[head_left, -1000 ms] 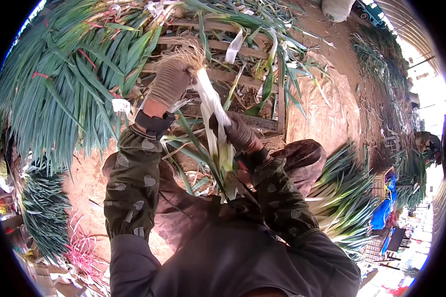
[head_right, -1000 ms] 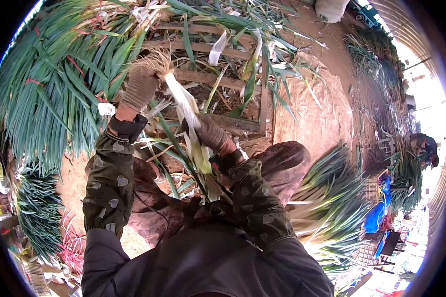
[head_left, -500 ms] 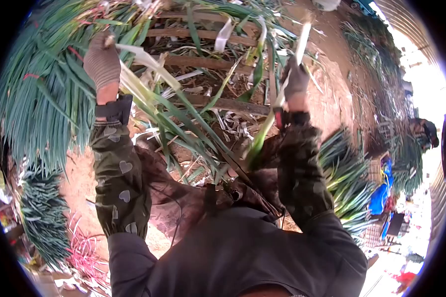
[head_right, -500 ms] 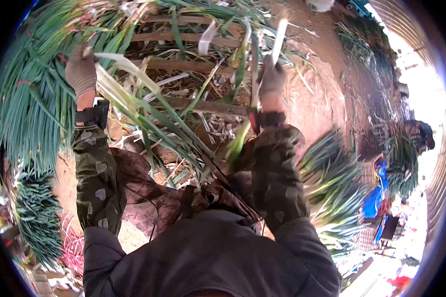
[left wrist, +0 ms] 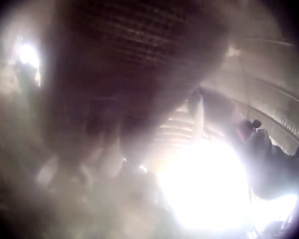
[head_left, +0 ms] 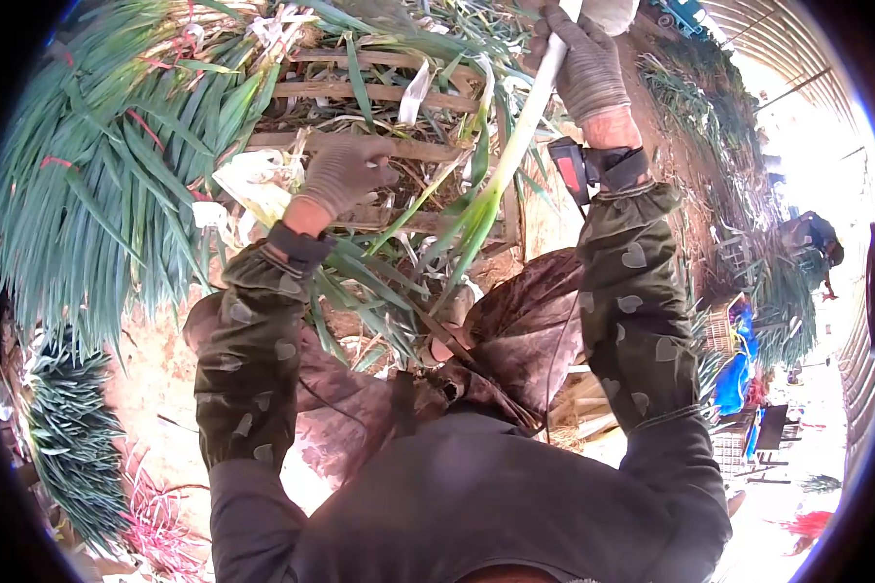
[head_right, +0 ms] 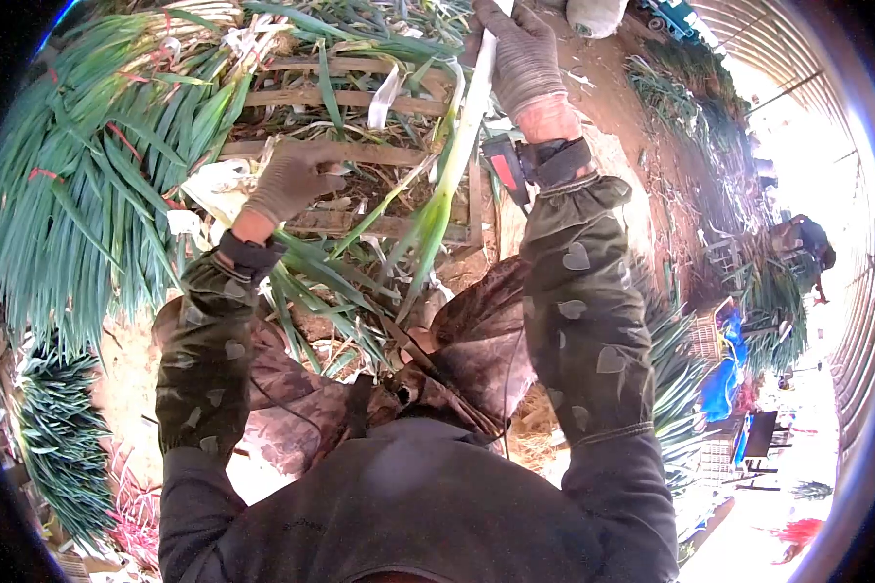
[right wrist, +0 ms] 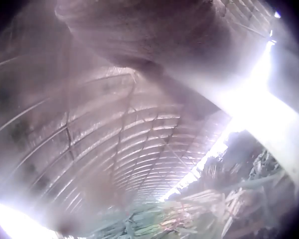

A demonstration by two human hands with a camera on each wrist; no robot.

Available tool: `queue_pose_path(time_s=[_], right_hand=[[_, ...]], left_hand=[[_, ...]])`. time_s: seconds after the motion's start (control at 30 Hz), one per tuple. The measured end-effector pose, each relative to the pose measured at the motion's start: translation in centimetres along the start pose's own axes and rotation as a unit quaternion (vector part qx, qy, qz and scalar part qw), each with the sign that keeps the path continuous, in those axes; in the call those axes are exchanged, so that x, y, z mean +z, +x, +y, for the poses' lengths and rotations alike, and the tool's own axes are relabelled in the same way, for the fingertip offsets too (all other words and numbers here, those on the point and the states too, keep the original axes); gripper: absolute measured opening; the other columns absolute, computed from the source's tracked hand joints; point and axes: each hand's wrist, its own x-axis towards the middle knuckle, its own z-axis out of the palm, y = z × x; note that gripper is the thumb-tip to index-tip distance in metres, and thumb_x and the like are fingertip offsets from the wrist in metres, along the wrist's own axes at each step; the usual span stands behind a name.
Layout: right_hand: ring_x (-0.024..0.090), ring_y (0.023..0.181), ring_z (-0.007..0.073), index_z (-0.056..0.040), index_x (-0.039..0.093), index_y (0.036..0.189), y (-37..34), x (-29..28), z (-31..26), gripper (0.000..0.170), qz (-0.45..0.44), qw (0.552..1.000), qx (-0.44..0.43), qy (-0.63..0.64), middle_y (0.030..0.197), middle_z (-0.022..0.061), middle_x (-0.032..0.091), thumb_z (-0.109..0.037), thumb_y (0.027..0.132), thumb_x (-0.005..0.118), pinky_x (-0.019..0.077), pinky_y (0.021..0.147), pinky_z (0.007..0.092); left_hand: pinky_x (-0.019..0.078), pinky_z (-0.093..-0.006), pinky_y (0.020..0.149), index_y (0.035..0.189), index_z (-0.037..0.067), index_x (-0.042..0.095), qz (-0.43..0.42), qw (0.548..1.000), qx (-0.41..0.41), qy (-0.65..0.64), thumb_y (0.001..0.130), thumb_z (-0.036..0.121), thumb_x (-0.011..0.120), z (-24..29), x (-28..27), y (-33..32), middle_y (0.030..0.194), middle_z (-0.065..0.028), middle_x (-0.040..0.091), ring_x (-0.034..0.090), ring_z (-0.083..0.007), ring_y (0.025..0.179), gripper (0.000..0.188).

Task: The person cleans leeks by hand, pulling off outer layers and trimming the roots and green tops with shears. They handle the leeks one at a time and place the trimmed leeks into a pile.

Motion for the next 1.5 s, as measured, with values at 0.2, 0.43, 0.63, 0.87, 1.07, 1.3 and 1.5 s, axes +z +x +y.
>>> queue_pose_path(time_s=[0.2, 0.43, 0.63, 0.87, 1.07, 1.3, 1.5], right_hand=[[0.065, 0.089, 0.0251, -0.0042, 0.066, 0.113, 3.0, -12.5, -11.3, 0.030, 0.126, 0.930, -0.013, -0.344, 0.093, 0.0127, 0.068, -0.016, 0.086, 0.065, 0.0498, 0.084, 0.0375], [0.063, 0.097, 0.0272, -0.0032, 0.065, 0.117, -19.2, -34.7, -18.1, 0.035, 0.307, 0.820, -0.011, -0.483, 0.099, 0.0146, 0.067, -0.017, 0.085, 0.065, 0.0477, 0.089, 0.0390], [0.061, 0.103, 0.0290, -0.0024, 0.064, 0.120, -48.7, -47.2, -15.0, 0.039, 0.366, 0.594, 0.166, -0.697, 0.104, 0.0163, 0.066, -0.018, 0.084, 0.066, 0.0459, 0.094, 0.0402], [0.047, 0.128, 0.0331, -0.0023, 0.059, 0.128, -76.7, -42.9, -0.5, 0.053, 0.194, 0.597, 0.389, -0.674, 0.127, 0.0201, 0.058, -0.025, 0.081, 0.071, 0.0354, 0.111, 0.0445], [0.050, 0.128, 0.0325, -0.0005, 0.060, 0.127, -72.4, -43.3, -0.4, 0.062, 0.060, 0.579, 0.605, -0.544, 0.131, 0.0189, 0.059, -0.029, 0.076, 0.078, 0.0336, 0.113, 0.0422], [0.063, 0.111, 0.0308, 0.0038, 0.064, 0.120, -54.2, -38.0, -2.1, 0.038, 0.276, 0.610, 0.277, -0.689, 0.122, 0.0176, 0.066, -0.019, 0.091, 0.066, 0.0464, 0.099, 0.0359], [0.063, 0.110, 0.0213, 0.0020, 0.065, 0.117, -38.7, -28.6, 3.7, 0.026, 0.242, 0.739, 0.139, -0.613, 0.121, 0.0125, 0.067, -0.005, 0.092, 0.064, 0.0474, 0.097, 0.0316]], left_hand=[[0.0501, -0.0457, 0.089, 0.134, 0.004, 0.051, 0.001, 0.985, -0.074, 0.155, 0.071, 0.050, 0.080, -4.1, 4.1, -0.5, 0.111, -0.0199, 0.066, 0.065, -0.0364, 0.101, 0.083], [0.0315, -0.0470, 0.112, 0.145, 0.004, 0.032, 0.347, 0.843, -0.367, 0.186, 0.057, 0.044, 0.091, -9.8, -1.5, -6.6, 0.145, -0.0171, 0.041, 0.038, -0.0323, 0.136, 0.113], [0.0269, -0.0464, 0.114, 0.141, -0.004, 0.039, 0.218, 0.908, -0.332, -0.136, 0.059, 0.064, 0.085, -18.8, 2.9, -8.8, 0.147, -0.0274, 0.039, 0.032, -0.0396, 0.140, 0.116], [0.0325, -0.0503, 0.107, 0.137, 0.001, 0.047, 0.023, 0.910, -0.412, 0.039, 0.058, 0.068, 0.080, -18.4, 8.7, -3.5, 0.130, -0.0268, 0.057, 0.046, -0.0440, 0.128, 0.108], [0.0542, -0.0462, 0.066, 0.113, 0.011, 0.065, 0.175, 0.921, -0.300, 0.179, 0.083, 0.050, 0.065, -15.5, 13.0, -1.1, 0.084, -0.0184, 0.071, 0.069, -0.0366, 0.075, 0.050], [0.0550, -0.0398, 0.058, 0.110, 0.006, 0.061, -0.242, 0.920, 0.088, 0.296, 0.086, 0.037, 0.064, -9.3, 17.0, 0.1, 0.068, -0.0114, 0.065, 0.065, -0.0292, 0.061, 0.039], [0.0542, -0.0409, 0.065, 0.106, 0.004, 0.064, -0.168, 0.900, 0.057, 0.397, 0.088, 0.036, 0.062, -10.3, 9.0, 6.3, 0.073, -0.0153, 0.066, 0.065, -0.0310, 0.068, 0.037]])
